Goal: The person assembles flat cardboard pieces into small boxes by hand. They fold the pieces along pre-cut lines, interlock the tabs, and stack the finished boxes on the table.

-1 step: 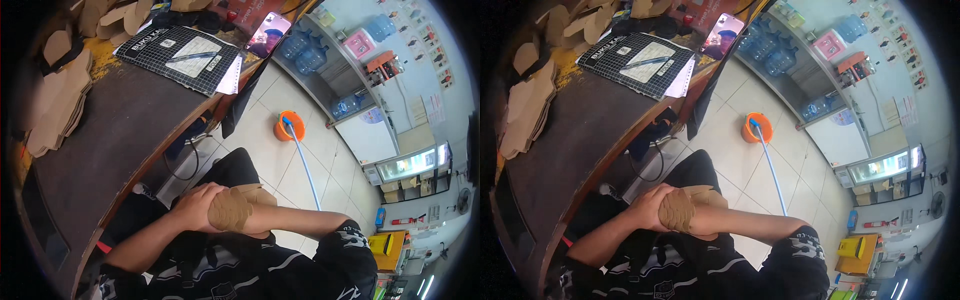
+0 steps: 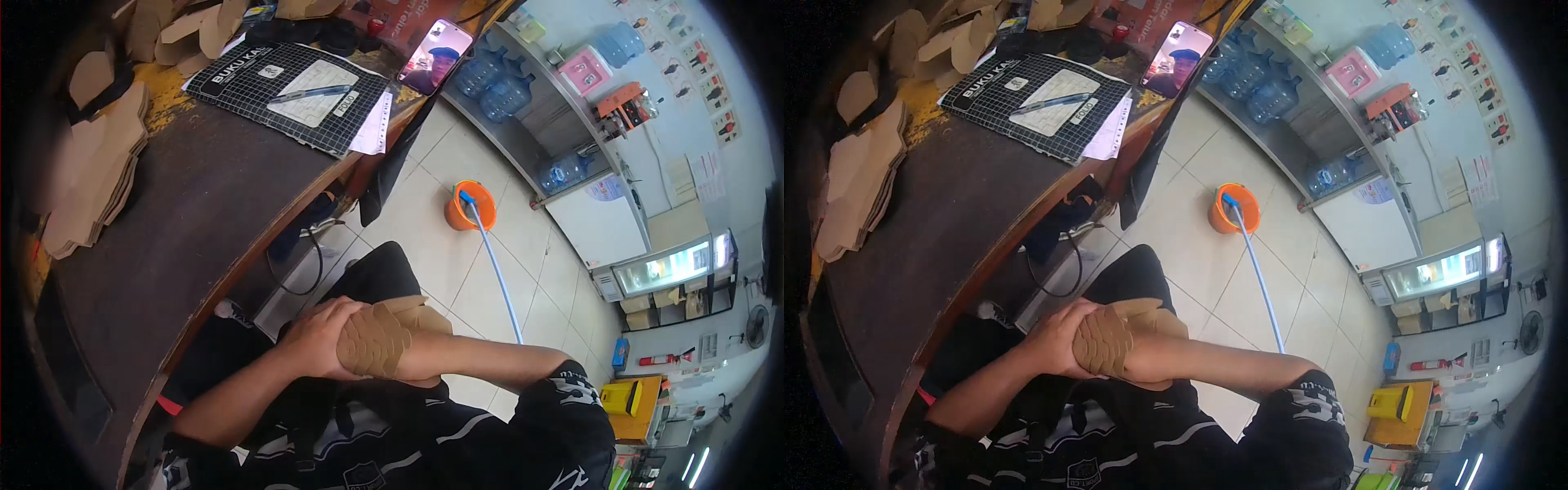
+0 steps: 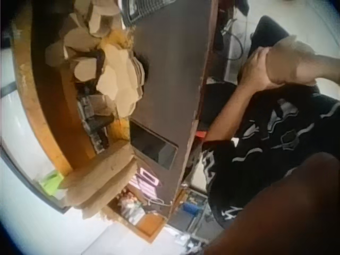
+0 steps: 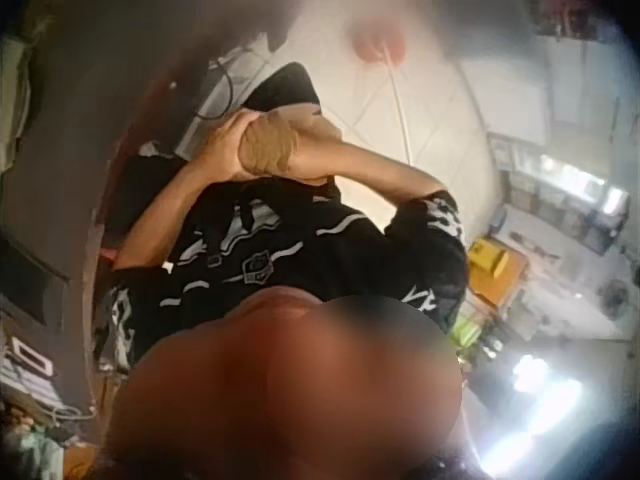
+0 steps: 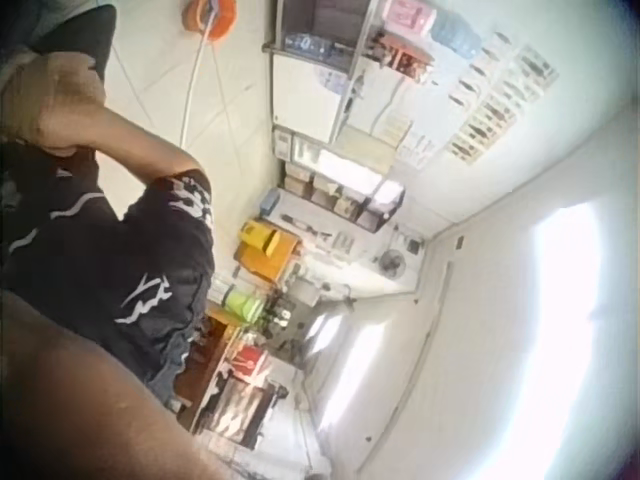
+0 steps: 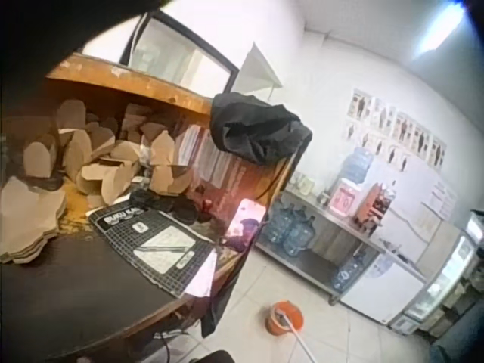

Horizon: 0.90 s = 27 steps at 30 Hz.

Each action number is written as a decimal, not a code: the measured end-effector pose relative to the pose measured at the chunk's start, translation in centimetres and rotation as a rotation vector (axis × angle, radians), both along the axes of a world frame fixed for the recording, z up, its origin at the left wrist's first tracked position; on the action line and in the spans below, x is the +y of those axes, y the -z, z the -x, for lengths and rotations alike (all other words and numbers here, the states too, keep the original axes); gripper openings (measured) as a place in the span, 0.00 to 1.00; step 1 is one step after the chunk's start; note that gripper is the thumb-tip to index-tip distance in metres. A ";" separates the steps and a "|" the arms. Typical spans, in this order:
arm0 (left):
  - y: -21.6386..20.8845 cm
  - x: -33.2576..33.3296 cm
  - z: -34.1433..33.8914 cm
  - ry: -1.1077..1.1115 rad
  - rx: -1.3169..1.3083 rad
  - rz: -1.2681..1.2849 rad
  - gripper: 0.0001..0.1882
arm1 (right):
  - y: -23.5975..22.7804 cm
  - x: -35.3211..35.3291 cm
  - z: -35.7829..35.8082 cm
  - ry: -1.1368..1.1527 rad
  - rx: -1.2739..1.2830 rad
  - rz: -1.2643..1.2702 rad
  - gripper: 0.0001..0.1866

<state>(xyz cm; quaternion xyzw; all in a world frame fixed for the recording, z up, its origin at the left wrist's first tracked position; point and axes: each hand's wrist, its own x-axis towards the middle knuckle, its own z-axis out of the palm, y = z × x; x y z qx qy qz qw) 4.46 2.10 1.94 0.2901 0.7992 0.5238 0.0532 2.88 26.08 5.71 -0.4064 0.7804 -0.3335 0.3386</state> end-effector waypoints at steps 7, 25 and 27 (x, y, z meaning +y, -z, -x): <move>0.4 -0.7 0.9 -0.058 -0.054 0.014 0.58 | -8.4 2.0 4.1 -0.096 0.291 -0.502 0.24; 1.3 -0.4 0.6 -0.004 -0.007 -0.051 0.59 | -2.1 3.3 1.4 0.048 0.164 -0.242 0.19; 1.0 -0.4 0.3 0.020 -0.017 -0.022 0.59 | -4.6 0.8 1.5 -0.061 0.217 -0.374 0.19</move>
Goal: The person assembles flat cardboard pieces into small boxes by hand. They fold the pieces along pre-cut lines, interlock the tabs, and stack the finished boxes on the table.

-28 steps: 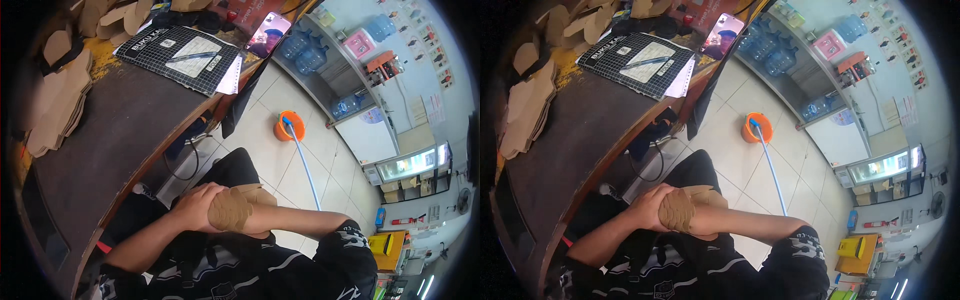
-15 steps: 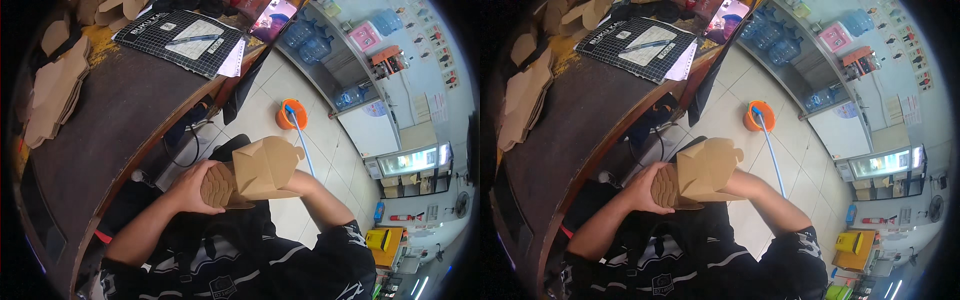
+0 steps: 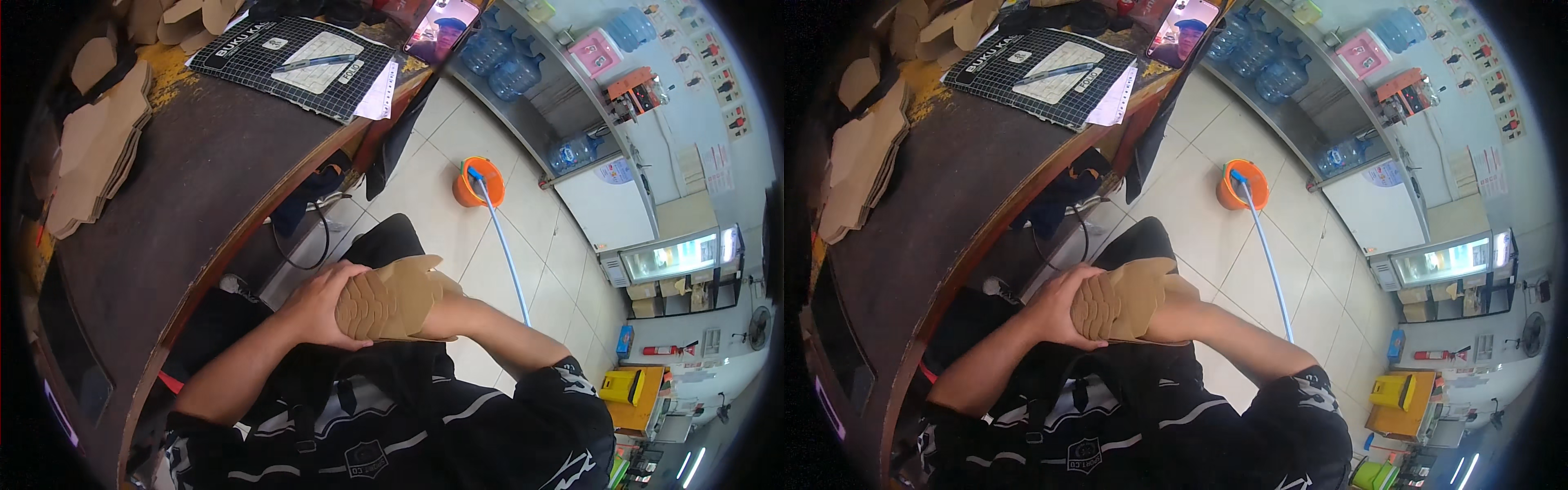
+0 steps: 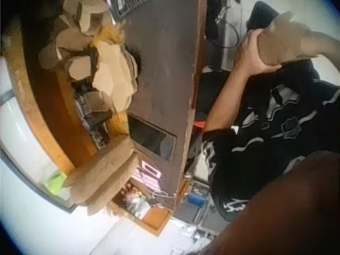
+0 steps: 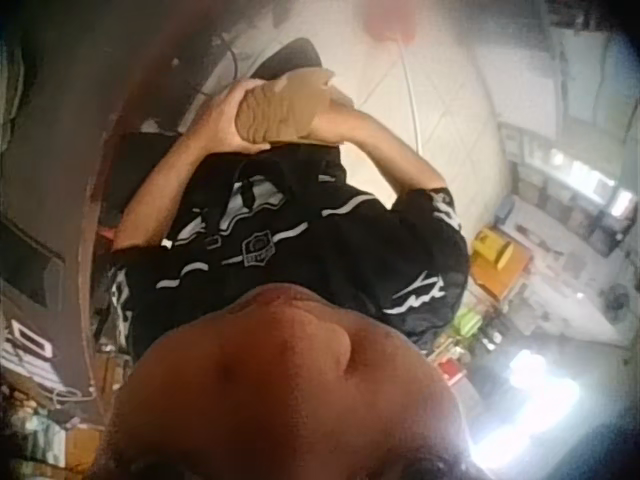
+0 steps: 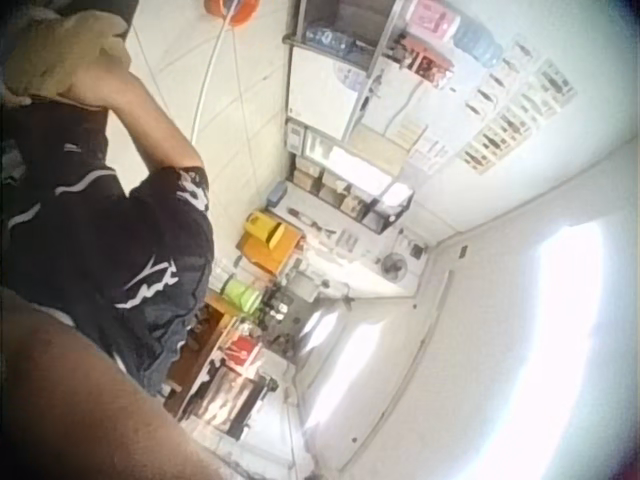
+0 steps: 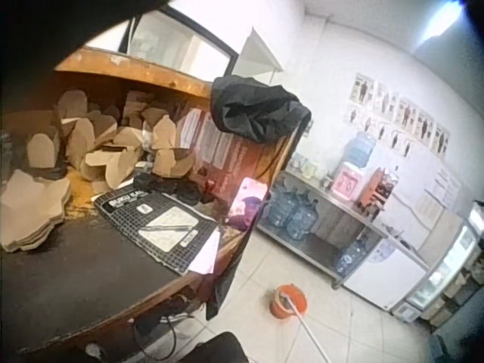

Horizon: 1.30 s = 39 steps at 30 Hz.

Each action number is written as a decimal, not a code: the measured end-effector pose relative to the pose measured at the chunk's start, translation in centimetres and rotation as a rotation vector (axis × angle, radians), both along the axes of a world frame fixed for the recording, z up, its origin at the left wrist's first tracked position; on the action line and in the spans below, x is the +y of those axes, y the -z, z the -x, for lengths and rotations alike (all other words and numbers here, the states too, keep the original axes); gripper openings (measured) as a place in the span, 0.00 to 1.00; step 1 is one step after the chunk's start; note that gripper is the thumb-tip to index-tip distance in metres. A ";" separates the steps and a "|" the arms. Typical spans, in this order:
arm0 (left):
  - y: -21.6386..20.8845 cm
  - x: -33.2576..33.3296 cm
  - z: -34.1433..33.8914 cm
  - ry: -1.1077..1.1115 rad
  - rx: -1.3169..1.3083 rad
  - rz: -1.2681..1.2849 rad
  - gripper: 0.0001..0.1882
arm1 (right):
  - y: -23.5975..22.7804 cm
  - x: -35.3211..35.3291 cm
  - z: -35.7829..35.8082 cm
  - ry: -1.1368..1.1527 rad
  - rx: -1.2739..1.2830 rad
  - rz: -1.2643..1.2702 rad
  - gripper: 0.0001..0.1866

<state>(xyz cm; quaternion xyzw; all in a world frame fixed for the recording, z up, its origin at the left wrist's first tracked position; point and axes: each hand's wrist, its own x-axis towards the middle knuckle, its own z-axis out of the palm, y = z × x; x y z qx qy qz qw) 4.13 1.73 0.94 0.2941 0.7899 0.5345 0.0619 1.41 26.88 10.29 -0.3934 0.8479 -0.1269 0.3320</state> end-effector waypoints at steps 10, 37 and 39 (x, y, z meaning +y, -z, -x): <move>-0.1 0.1 -0.6 -0.062 0.045 0.003 0.59 | 7.7 -1.2 -0.1 -0.320 0.362 0.377 0.21; -1.1 -0.1 -0.4 -0.012 -0.073 0.085 0.58 | -0.1 -3.3 2.9 -0.246 -0.256 0.117 0.17; -0.5 -0.9 -0.1 -0.155 -0.119 0.016 0.58 | -7.2 -5.3 6.1 -0.166 -0.373 -0.060 0.16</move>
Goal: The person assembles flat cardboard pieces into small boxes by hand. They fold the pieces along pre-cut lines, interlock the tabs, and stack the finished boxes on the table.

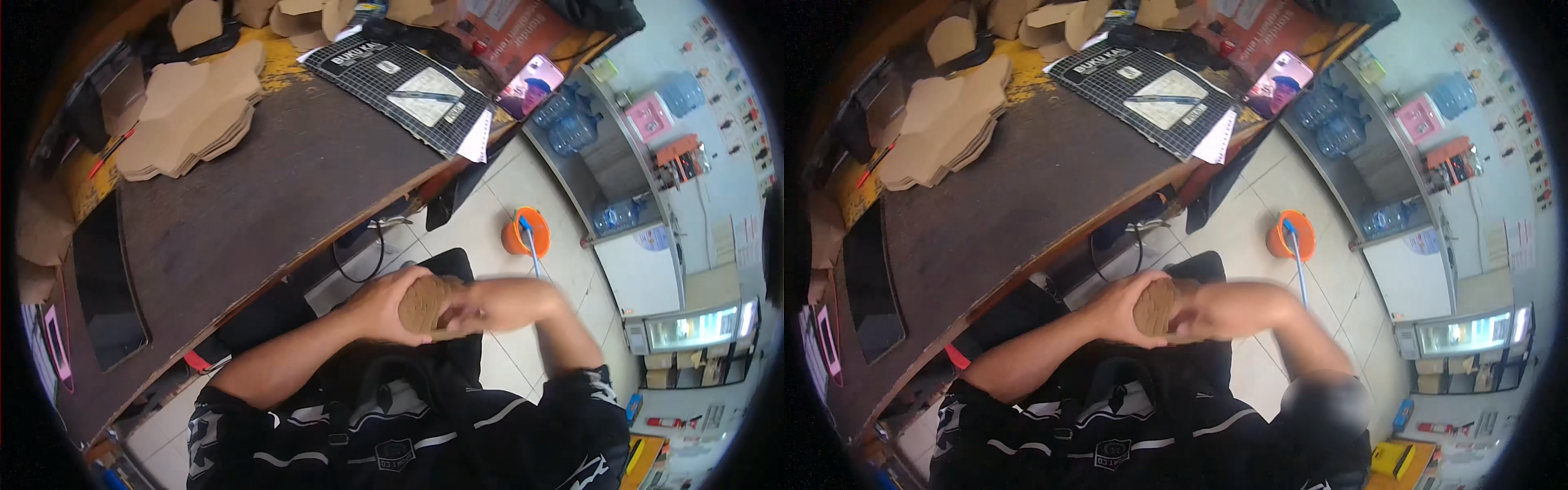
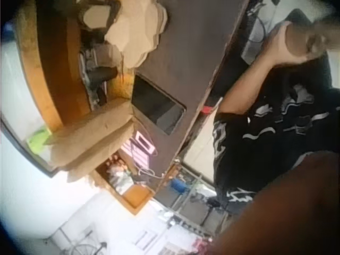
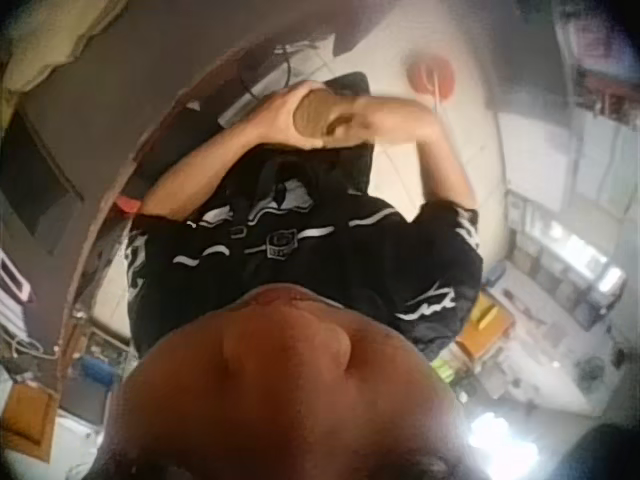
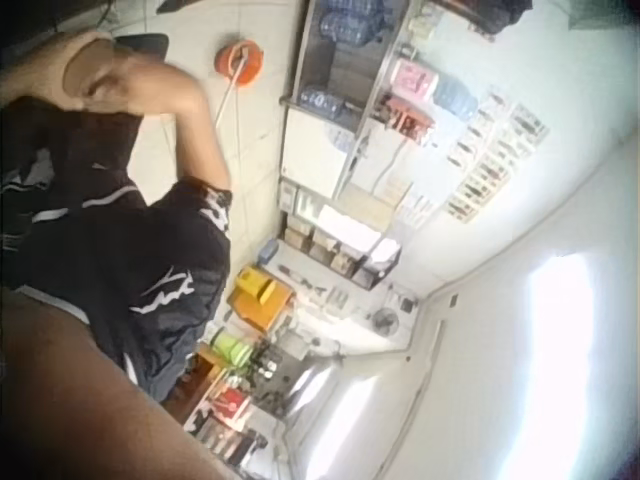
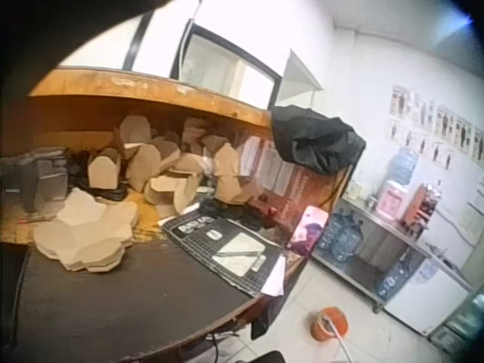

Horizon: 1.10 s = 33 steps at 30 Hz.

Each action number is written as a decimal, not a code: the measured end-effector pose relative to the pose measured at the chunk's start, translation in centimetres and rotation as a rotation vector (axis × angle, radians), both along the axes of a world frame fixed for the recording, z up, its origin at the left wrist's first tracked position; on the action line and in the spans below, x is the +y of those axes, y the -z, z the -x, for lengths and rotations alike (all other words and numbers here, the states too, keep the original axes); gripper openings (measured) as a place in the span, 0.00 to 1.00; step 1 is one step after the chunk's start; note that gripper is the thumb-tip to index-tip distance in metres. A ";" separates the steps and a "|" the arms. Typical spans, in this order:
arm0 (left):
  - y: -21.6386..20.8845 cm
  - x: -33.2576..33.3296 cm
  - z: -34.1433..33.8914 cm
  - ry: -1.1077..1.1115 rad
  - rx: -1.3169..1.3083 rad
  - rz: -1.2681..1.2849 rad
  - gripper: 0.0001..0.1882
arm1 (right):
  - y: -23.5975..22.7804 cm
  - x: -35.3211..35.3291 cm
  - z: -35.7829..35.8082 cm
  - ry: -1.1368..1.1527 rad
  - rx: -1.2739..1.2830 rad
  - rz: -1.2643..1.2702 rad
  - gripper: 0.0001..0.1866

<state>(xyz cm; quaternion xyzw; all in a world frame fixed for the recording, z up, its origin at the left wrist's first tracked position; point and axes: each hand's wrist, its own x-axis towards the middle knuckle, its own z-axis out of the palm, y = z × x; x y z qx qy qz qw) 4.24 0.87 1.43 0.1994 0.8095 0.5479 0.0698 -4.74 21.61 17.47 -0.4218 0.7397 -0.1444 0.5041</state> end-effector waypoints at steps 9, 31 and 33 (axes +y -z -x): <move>4.3 -0.7 2.9 -0.190 -0.199 -0.254 0.63 | -3.0 -22.2 15.8 0.133 1.287 0.549 0.22; 4.0 -0.3 3.5 -0.088 -0.321 -0.206 0.64 | -7.2 -16.7 11.0 0.116 1.364 0.931 0.10; 4.4 -0.3 3.4 -0.101 -0.305 -0.197 0.64 | -6.1 -16.7 10.1 0.062 1.197 0.904 0.11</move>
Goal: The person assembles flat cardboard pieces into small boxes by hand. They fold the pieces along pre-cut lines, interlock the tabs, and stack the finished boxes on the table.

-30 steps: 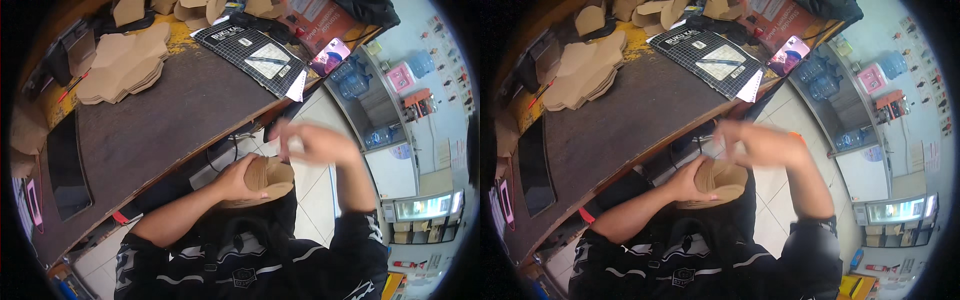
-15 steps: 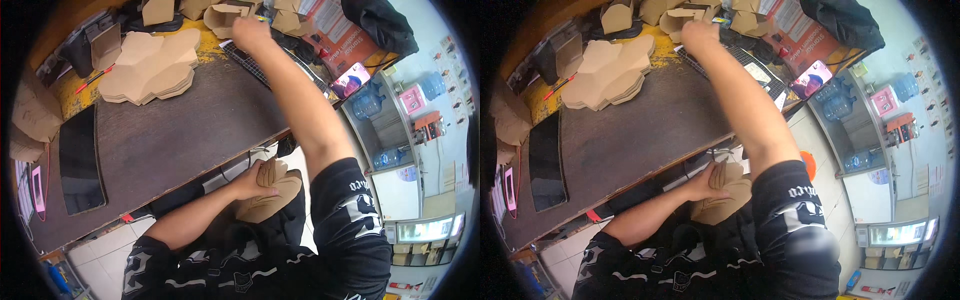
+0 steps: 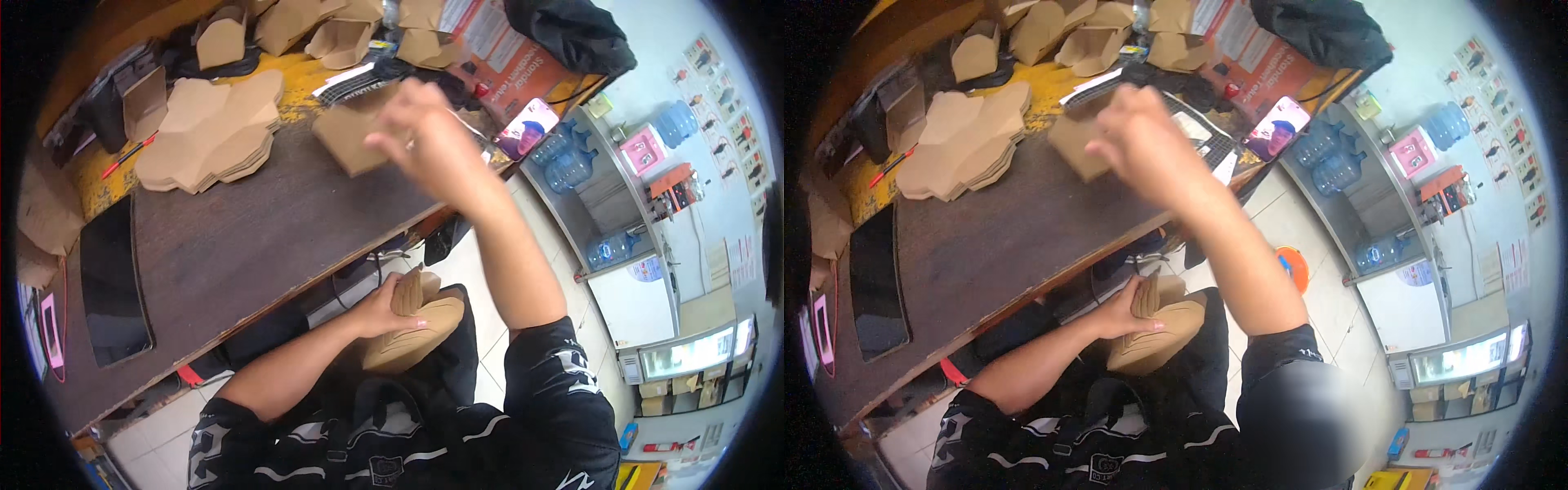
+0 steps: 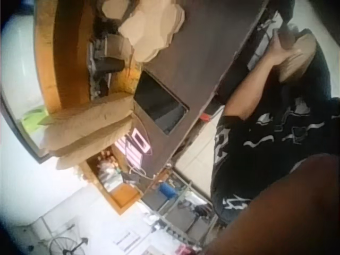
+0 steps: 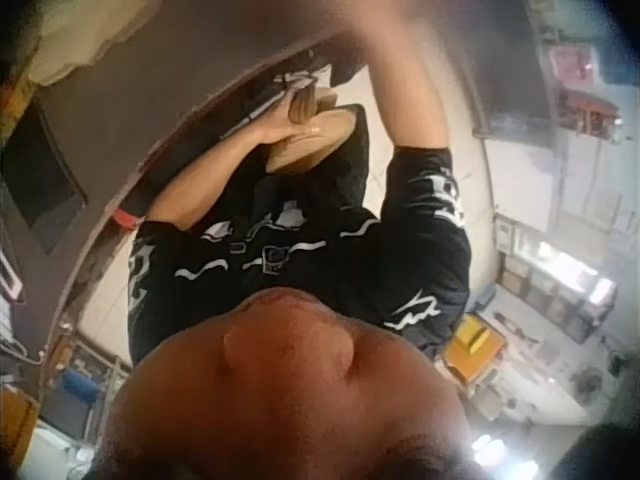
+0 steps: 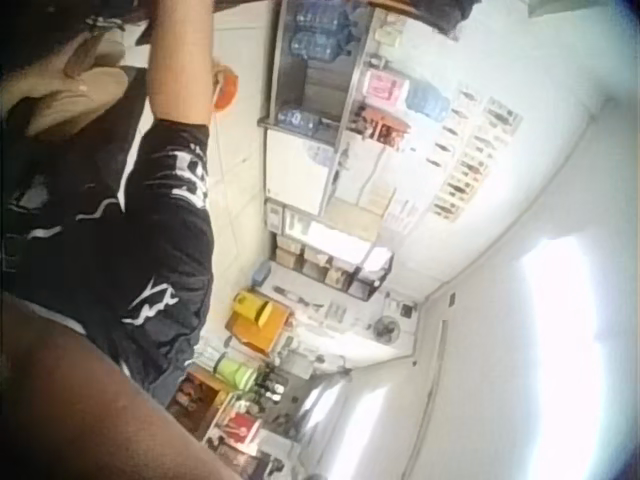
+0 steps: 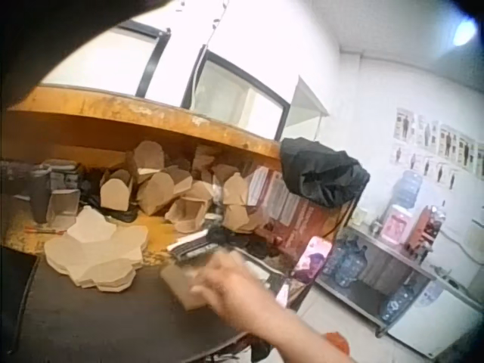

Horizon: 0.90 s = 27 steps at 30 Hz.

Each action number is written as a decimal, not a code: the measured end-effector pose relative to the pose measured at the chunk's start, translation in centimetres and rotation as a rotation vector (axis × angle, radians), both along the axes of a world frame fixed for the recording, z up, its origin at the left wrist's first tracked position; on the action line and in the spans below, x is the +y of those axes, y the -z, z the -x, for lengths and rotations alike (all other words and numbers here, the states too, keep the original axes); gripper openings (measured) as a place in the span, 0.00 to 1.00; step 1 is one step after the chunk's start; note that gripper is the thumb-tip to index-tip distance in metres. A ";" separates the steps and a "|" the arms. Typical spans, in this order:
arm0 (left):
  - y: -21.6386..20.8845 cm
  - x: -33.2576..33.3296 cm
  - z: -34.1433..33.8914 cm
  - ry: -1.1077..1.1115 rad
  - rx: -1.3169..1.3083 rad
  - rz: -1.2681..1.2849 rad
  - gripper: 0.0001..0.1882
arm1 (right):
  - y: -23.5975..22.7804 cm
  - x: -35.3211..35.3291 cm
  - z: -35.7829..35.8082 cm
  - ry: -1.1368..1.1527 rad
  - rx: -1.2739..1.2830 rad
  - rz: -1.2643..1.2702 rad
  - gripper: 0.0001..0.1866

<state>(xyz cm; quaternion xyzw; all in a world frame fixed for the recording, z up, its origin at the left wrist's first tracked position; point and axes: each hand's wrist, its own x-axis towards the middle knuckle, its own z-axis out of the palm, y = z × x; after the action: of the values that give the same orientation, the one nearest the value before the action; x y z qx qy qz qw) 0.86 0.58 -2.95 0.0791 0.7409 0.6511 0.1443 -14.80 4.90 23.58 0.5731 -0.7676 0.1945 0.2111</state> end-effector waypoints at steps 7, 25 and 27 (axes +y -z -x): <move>0.4 0.0 0.1 -0.016 0.023 -0.021 0.63 | 1.6 -0.4 -2.3 0.038 -0.223 -0.372 0.18; -3.0 0.4 -2.1 0.018 0.209 0.017 0.61 | 4.1 22.0 -11.2 0.292 -0.739 0.038 0.08; -2.4 1.1 -2.3 0.030 0.247 -0.032 0.62 | 6.0 23.1 -12.8 0.287 -0.823 -0.001 0.08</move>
<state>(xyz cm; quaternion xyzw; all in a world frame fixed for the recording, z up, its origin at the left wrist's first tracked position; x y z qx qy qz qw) 3.18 1.68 -0.55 0.1721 0.7411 0.6461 0.0606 -1.99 28.00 17.62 0.3356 -0.8596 0.3750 -0.0879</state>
